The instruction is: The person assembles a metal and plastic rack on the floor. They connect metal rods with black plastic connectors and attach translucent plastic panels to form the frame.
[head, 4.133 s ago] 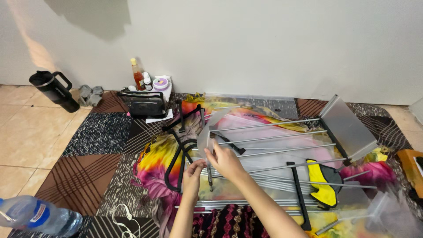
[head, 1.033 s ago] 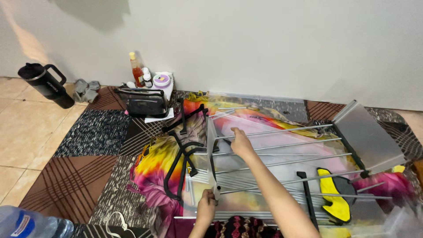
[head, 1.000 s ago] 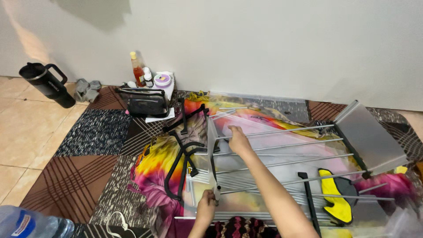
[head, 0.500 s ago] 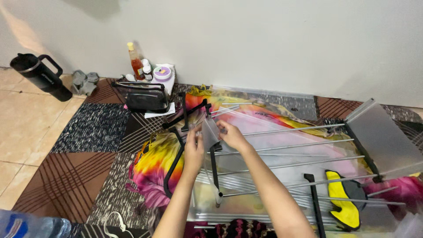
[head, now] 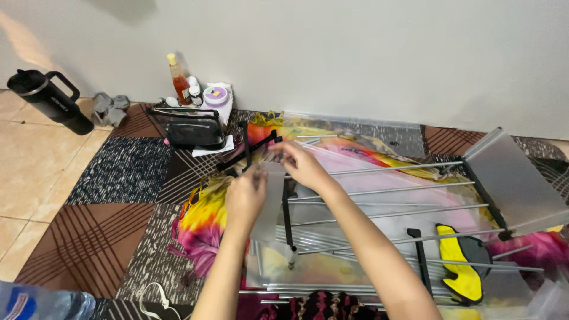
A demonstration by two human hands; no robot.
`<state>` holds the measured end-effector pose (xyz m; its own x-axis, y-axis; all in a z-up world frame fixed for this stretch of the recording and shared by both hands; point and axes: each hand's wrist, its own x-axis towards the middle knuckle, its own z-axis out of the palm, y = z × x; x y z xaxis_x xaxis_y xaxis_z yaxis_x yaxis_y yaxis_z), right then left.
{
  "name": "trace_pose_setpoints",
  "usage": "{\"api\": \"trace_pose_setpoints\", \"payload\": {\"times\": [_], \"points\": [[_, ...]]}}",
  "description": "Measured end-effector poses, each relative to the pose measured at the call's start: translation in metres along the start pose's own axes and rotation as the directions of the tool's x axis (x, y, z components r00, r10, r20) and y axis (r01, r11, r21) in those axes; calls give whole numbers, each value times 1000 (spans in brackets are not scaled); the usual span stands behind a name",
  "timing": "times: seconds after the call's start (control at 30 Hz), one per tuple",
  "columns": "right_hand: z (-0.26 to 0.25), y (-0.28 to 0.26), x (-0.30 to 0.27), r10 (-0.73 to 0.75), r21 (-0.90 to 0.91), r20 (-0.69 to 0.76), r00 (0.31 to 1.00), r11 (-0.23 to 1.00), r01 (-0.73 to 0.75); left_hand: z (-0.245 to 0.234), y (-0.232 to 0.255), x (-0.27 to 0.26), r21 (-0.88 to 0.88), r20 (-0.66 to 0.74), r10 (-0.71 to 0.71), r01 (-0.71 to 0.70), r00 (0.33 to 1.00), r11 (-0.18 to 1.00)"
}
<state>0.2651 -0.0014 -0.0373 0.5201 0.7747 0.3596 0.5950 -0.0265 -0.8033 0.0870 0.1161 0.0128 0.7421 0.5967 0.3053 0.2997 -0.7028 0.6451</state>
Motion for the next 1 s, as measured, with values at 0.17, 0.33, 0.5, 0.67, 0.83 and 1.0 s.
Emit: {"api": "trace_pose_setpoints", "payload": {"times": [0.17, 0.33, 0.5, 0.67, 0.83, 1.0], "points": [[16, 37, 23, -20, -109, -230, 973, 994, -6, -8, -14, -1, -97, -243, 4, -28, 970, 995], [34, 72, 35, 68, 51, -280, 958, 997, -56, -6, -17, -3, -105, -308, -23, -10, 951, 994], [35, 59, 14, -57, -166, -319, 946, 986, 3, -7, -28, -3, -67, -160, -39, 29, 986, 997], [35, 11, -92, 164, -24, 173, 971, 986, -162, -15, -39, 3, -39, -170, 27, -35, 985, 999], [45, -35, -157, 169, -111, 404, 899, 985, -135, -18, -35, 27, -67, -121, 34, -42, 992, 997], [65, -50, -172, 263, -140, 155, 952, 960, -242, 4, -91, -2, -705, -207, -46, -117, 977, 700]]}}
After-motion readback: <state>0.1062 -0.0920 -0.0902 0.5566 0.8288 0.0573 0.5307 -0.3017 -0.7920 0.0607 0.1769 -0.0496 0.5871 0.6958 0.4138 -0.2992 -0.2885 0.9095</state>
